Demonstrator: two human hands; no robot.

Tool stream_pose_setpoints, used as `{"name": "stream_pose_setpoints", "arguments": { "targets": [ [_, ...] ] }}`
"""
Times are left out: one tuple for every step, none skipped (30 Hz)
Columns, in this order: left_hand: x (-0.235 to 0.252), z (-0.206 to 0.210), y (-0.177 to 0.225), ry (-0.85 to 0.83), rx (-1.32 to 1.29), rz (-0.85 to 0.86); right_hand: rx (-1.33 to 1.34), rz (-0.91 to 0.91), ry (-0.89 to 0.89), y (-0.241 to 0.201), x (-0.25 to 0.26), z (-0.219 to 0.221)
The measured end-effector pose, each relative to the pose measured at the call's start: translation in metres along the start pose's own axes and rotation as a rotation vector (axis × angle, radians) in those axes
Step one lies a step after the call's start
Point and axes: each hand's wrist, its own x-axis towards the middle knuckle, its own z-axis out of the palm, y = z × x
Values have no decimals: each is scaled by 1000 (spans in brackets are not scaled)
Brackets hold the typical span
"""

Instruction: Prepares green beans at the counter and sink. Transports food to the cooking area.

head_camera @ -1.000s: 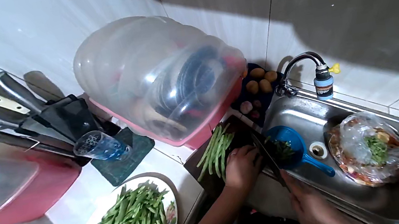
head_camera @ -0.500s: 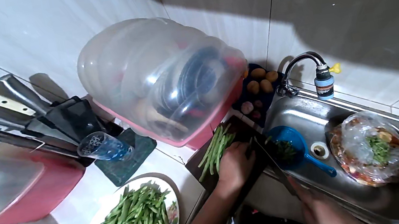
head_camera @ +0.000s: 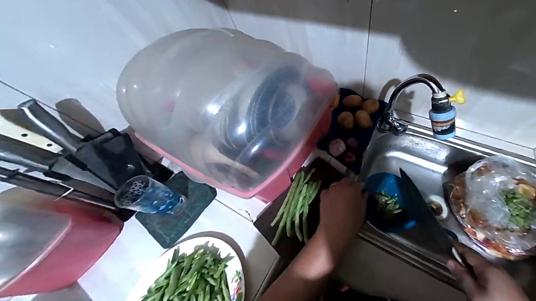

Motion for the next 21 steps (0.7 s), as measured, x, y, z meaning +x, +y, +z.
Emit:
{"name": "stream_pose_setpoints", "arguments": {
  "targets": [
    [-8,-24,-6,-29,106,-32,20,10,5,3,0,-2],
    [-15,-50,-13,-81,190,-89,40,12,10,7,2,-1],
    [-22,-75,-19,-139,240,-166,60,6,8,11,3,1],
    [-27,-96,-23,-188,272,-254,83,0,2,14,4,3],
    [-30,-107,-30,-217,308,-326,104,-4,-4,16,5,6],
    [-33,-106,-39,-232,360,-377,113,-10,-8,17,7,9],
    [-34,-101,-48,-256,407,-415,118,-14,-16,15,9,13],
    [-36,-93,-55,-269,444,-434,120,-22,-24,15,11,17],
    [-37,-84,-59,-269,473,-433,128,-34,-33,17,15,23],
    [-38,-78,-60,-248,487,-420,139,-49,-35,19,19,29],
    [-39,-75,-60,-223,486,-404,149,-68,-37,22,24,35],
    [-40,-77,-58,-194,462,-384,155,-85,-35,25,27,41],
    [-40,-82,-56,-172,413,-360,169,-98,-36,26,30,46],
    [-40,-90,-52,-168,345,-342,180,-106,-43,24,31,49],
    [-40,-100,-45,-205,271,-343,190,-109,-61,21,30,51],
    [-40,-103,-38,-262,208,-350,198,-112,-88,18,30,54],
    [-38,-95,-33,-312,171,-357,199,-117,-113,15,30,58],
    [-36,-79,-30,-347,152,-355,192,-125,-126,13,31,63],
    [-34,-58,-30,-358,136,-342,173,-135,-127,10,33,68],
    [-33,-37,-30,-346,110,-332,158,-150,-118,9,35,75],
    [-32,-20,-31,-319,75,-327,150,-163,-98,11,38,84]
  ]
}}
